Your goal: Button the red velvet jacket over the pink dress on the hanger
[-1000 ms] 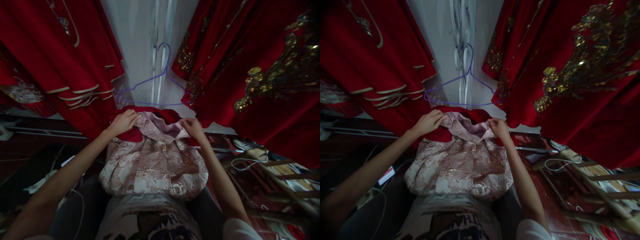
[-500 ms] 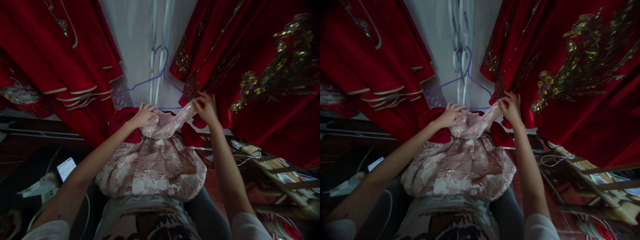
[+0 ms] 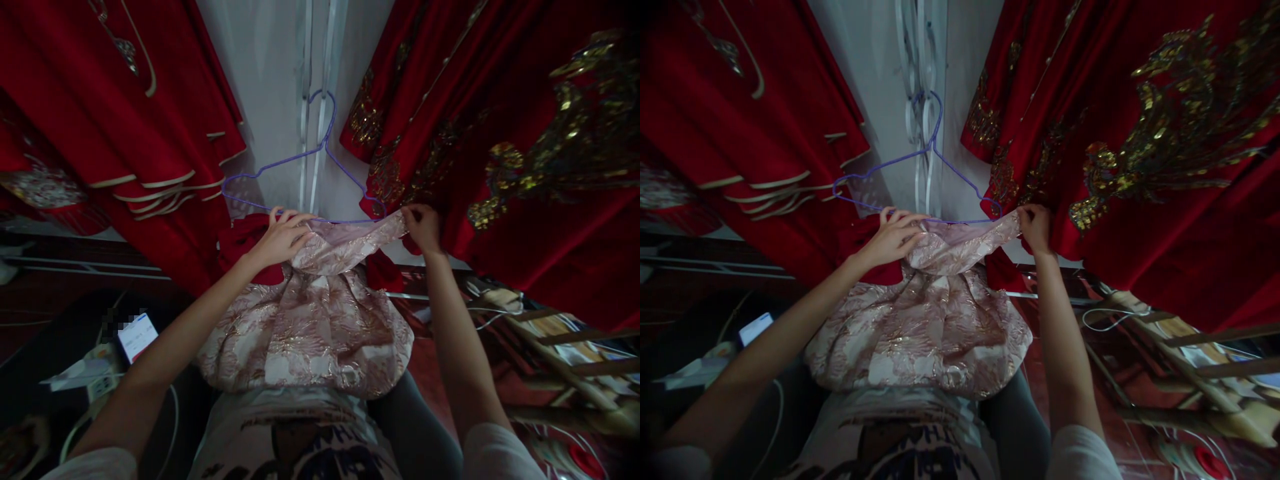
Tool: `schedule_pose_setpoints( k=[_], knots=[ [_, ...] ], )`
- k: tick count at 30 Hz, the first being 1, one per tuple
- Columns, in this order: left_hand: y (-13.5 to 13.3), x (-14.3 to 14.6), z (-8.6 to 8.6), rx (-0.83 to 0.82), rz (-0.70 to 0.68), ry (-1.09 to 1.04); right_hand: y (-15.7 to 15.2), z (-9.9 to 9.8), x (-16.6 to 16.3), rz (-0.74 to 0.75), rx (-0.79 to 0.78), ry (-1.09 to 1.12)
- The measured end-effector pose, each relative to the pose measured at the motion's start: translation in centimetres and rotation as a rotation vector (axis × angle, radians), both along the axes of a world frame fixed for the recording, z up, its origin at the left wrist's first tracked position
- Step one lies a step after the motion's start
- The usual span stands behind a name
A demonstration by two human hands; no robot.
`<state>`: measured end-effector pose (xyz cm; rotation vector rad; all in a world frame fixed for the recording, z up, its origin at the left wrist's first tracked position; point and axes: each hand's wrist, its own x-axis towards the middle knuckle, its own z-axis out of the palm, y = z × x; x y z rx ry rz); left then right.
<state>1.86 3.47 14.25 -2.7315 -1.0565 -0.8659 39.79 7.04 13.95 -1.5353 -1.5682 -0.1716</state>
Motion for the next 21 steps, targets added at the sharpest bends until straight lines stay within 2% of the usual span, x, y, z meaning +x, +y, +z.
schedule_pose_setpoints(
  k=[8, 13, 18, 21],
  knots=[
    [-0.2, -0.1, 0.1, 0.026, 0.008, 0.007, 0.4, -0.1, 0.3, -0.036, 0.014, 0.004],
    [-0.2, 0.0, 0.2, 0.022, 0.004, 0.01, 0.2, 0.4, 0.0, 0.043, 0.065, 0.055],
    [0.3, 0.9, -0.1, -0.024, -0.019, -0.003, 0.3, 2.5, -2.2, 0.15, 0.021, 0.148],
    [0.5, 1.8, -0.5, -0.04, -0.028, -0.01, 1.0, 4.3, -4.8, 0.17, 0.062, 0.106]
  ],
)
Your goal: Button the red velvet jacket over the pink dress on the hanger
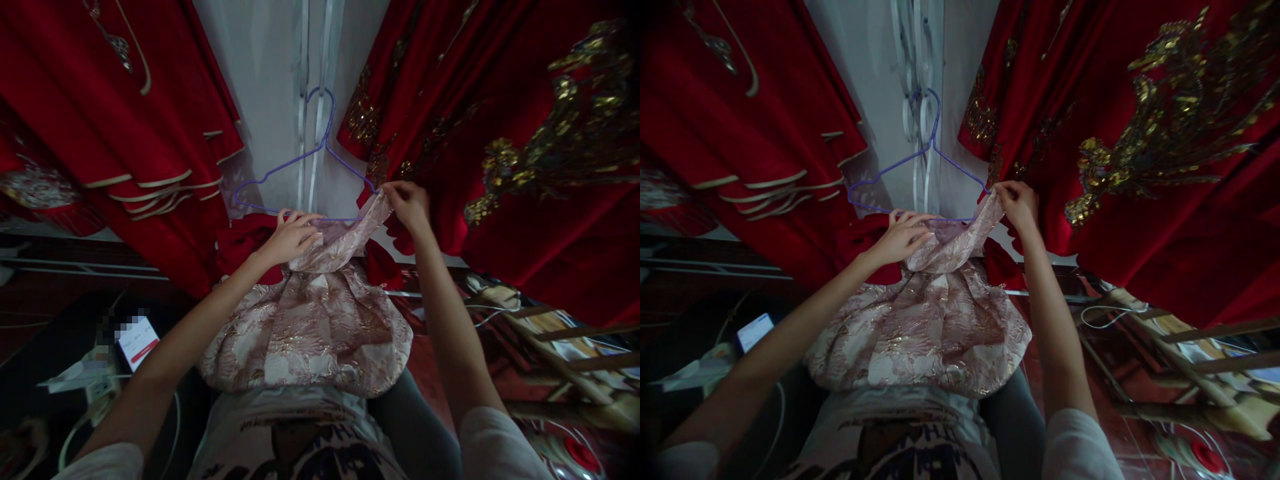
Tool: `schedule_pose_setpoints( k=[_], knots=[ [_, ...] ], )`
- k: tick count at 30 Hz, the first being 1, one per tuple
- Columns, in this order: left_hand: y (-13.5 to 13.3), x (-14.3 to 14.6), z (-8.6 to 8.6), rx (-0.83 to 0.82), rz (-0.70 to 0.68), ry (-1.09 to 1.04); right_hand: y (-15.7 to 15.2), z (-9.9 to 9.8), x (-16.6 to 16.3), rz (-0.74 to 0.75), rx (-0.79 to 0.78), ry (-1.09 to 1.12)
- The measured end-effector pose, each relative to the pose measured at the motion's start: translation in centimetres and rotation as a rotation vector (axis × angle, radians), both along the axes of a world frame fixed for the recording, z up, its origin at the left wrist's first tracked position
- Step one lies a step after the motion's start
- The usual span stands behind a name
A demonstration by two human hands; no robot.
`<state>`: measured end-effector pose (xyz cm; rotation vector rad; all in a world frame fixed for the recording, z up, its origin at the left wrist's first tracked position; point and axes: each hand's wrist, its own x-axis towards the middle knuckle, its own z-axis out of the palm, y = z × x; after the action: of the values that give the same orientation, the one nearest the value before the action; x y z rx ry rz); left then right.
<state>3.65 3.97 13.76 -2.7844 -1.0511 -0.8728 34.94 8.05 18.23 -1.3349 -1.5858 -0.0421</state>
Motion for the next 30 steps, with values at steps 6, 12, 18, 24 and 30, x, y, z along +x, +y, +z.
schedule_pose_setpoints(
  k=[6, 12, 18, 24, 30],
  knots=[
    [0.5, 0.6, -0.5, 0.003, -0.013, -0.079, 1.8, 0.0, -3.7, 0.108, 0.002, -0.009],
    [2.9, -5.6, 0.4, 0.103, 0.176, -0.543, 1.9, -1.1, -3.1, 0.152, 0.042, 0.017],
    [6.0, -15.1, -1.9, -0.127, 0.363, -0.915, 1.4, -0.6, -2.8, 0.15, 0.105, 0.046],
    [6.8, -17.1, -4.2, -0.241, 0.419, -0.98, 1.6, -0.5, -2.8, 0.166, 0.103, 0.061],
    [7.2, -15.9, -2.8, -0.175, 0.401, -1.037, 1.3, -0.1, -2.4, 0.182, 0.093, 0.042]
  ],
)
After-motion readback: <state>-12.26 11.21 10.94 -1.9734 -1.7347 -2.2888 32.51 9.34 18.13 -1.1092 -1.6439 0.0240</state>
